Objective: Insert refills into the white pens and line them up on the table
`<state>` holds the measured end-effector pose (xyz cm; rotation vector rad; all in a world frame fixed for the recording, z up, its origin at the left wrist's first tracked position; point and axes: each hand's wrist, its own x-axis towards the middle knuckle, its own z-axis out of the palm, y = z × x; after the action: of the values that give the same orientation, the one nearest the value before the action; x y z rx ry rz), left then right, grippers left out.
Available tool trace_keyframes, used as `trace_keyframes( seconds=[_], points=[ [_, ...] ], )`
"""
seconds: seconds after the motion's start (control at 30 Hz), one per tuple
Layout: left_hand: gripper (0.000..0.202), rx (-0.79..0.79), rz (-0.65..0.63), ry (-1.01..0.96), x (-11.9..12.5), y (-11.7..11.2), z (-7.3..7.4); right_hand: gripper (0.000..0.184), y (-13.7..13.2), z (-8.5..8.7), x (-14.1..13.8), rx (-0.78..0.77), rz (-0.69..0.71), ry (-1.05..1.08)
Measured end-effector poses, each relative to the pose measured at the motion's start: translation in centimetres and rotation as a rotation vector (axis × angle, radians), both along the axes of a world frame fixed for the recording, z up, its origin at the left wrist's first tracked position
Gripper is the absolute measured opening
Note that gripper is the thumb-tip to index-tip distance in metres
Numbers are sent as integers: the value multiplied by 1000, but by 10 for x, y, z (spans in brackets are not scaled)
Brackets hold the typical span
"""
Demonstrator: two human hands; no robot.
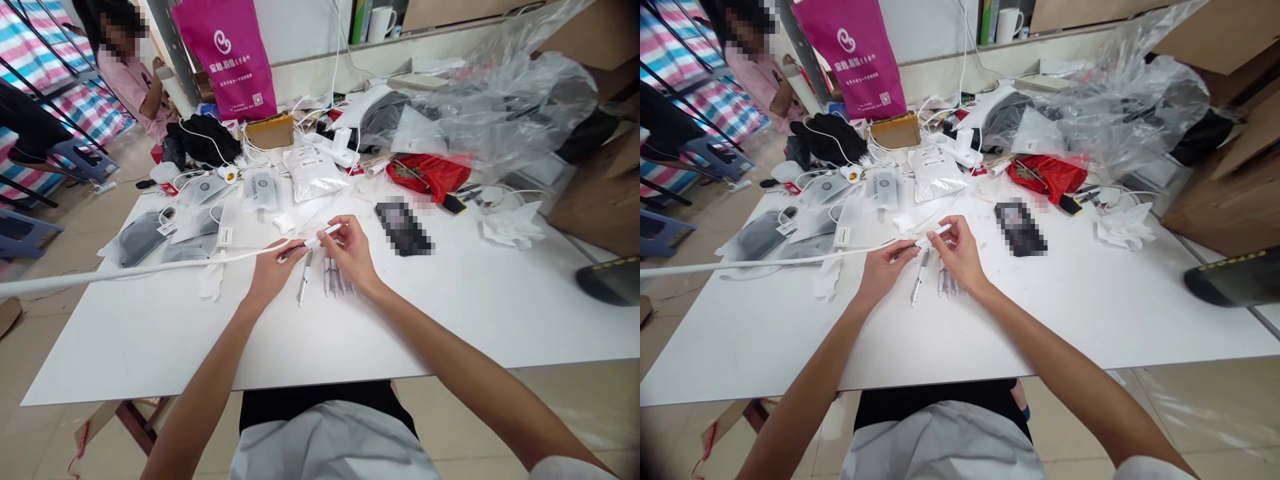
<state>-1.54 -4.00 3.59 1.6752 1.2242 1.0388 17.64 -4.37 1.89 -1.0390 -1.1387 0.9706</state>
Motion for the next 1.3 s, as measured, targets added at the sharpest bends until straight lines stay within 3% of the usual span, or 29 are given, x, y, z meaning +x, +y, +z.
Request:
trace_keyframes(
  seconds=[0.43, 0.67, 0.87, 1.1, 1.3],
  points=[
    [25, -21, 15, -8, 2, -4, 5, 42, -3, 3, 2, -42, -3, -47],
    [25, -25, 25, -11, -1, -2, 4, 52, -3, 5, 4, -80, 6, -95],
    [16, 120, 14, 61, -6, 0, 2, 51, -3, 4, 4, -101, 36, -180],
    [17, 170, -7, 60, -8, 3, 4, 45, -4, 2, 6, 54, 147, -348],
    [17, 262, -16, 128, -10, 4, -6, 48, -1, 1, 11, -8, 111, -393]
  ],
)
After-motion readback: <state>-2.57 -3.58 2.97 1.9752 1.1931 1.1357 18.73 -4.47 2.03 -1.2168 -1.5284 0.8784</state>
